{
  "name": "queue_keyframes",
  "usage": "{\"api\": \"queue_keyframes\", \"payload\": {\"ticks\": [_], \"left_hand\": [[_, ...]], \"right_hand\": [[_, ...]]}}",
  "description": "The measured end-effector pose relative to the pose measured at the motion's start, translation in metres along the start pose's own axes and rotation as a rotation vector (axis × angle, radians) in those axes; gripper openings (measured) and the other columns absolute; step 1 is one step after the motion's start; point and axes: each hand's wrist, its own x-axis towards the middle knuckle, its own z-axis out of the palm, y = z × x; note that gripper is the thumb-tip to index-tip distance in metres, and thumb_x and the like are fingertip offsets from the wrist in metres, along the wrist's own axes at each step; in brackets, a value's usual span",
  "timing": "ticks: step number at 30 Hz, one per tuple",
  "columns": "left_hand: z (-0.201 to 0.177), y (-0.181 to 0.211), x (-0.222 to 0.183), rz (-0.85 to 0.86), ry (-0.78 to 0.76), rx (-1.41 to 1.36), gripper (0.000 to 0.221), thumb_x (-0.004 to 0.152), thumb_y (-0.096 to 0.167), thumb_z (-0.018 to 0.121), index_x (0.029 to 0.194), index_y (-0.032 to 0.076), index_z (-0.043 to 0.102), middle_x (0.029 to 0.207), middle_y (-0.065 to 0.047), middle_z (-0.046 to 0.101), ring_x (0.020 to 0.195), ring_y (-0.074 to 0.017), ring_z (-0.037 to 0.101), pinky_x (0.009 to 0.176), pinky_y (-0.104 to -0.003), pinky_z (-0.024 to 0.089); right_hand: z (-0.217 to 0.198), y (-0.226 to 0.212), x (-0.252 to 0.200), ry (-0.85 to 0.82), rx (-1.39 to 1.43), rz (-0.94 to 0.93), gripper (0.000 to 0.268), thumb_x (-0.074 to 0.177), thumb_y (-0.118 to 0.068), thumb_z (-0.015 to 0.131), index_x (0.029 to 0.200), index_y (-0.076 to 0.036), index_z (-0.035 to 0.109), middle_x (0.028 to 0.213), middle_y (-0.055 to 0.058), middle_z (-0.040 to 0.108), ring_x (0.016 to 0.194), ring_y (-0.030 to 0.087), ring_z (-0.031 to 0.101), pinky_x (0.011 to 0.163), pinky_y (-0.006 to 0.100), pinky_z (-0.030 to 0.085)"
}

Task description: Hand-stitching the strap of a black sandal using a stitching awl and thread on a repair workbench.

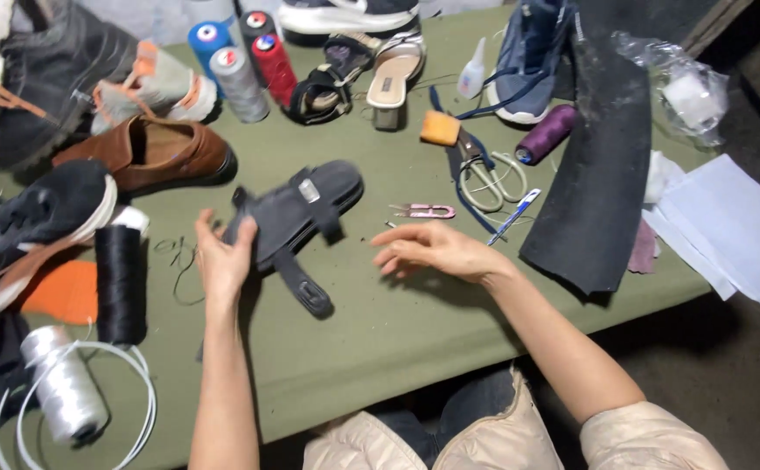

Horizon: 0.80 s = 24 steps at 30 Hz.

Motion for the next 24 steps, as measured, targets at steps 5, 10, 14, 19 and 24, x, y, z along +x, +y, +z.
{"api": "queue_keyframes", "payload": {"ticks": [5, 10, 14, 19, 24], "left_hand": [[0.019, -0.016, -0.010, 0.351, 0.061, 0.343, 0.055, 0.088, 0.019, 0.081, 0.137, 0.008, 0.058, 0.121, -0.023, 0.058, 0.116, -0.0466, 0.054, 0.103, -0.054, 0.040], [0.042, -0.032, -0.016, 0.431, 0.192, 0.560, 0.047, 0.091, 0.029, 0.080, 0.132, 0.010, 0.065, 0.115, -0.014, 0.062, 0.112, -0.0341, 0.052, 0.093, -0.047, 0.038], [0.045, -0.037, -0.008, 0.586, 0.208, 0.482, 0.034, 0.090, 0.024, 0.080, 0.121, 0.014, 0.071, 0.109, -0.007, 0.072, 0.103, -0.0287, 0.062, 0.086, -0.043, 0.045], [0.050, -0.028, -0.010, 0.588, 0.226, 0.512, 0.030, 0.088, 0.025, 0.081, 0.116, 0.017, 0.073, 0.099, -0.001, 0.076, 0.096, -0.0255, 0.065, 0.082, -0.041, 0.047], [0.048, -0.049, -0.003, 0.564, 0.215, 0.520, 0.020, 0.093, 0.029, 0.078, 0.111, 0.022, 0.074, 0.101, 0.003, 0.077, 0.097, -0.0213, 0.064, 0.083, -0.038, 0.046]], "right_hand": [[-0.035, -0.023, -0.037, 0.656, -0.754, -0.060, 0.033, 0.100, -0.021, 0.065, 0.129, -0.007, 0.070, 0.113, 0.017, 0.076, 0.104, 0.031, 0.074, 0.087, 0.044, 0.059], [-0.149, 0.034, -0.022, 0.930, -1.294, 0.286, 0.034, 0.094, -0.043, 0.070, 0.120, -0.022, 0.073, 0.108, 0.000, 0.073, 0.102, 0.024, 0.071, 0.083, 0.049, 0.057], [-0.197, 0.083, 0.005, 0.922, -1.451, 0.479, 0.057, 0.083, -0.052, 0.078, 0.115, -0.005, 0.071, 0.114, 0.018, 0.063, 0.112, 0.040, 0.062, 0.083, 0.065, 0.052], [-0.190, 0.056, 0.018, 0.931, -1.331, 0.541, 0.056, 0.085, -0.042, 0.076, 0.116, 0.001, 0.063, 0.113, 0.025, 0.066, 0.110, 0.046, 0.066, 0.087, 0.064, 0.052], [-0.177, 0.007, 0.004, 0.837, -1.078, 0.614, 0.068, 0.080, -0.061, 0.073, 0.119, -0.006, 0.072, 0.123, 0.026, 0.070, 0.121, 0.041, 0.065, 0.100, 0.052, 0.050]]}}
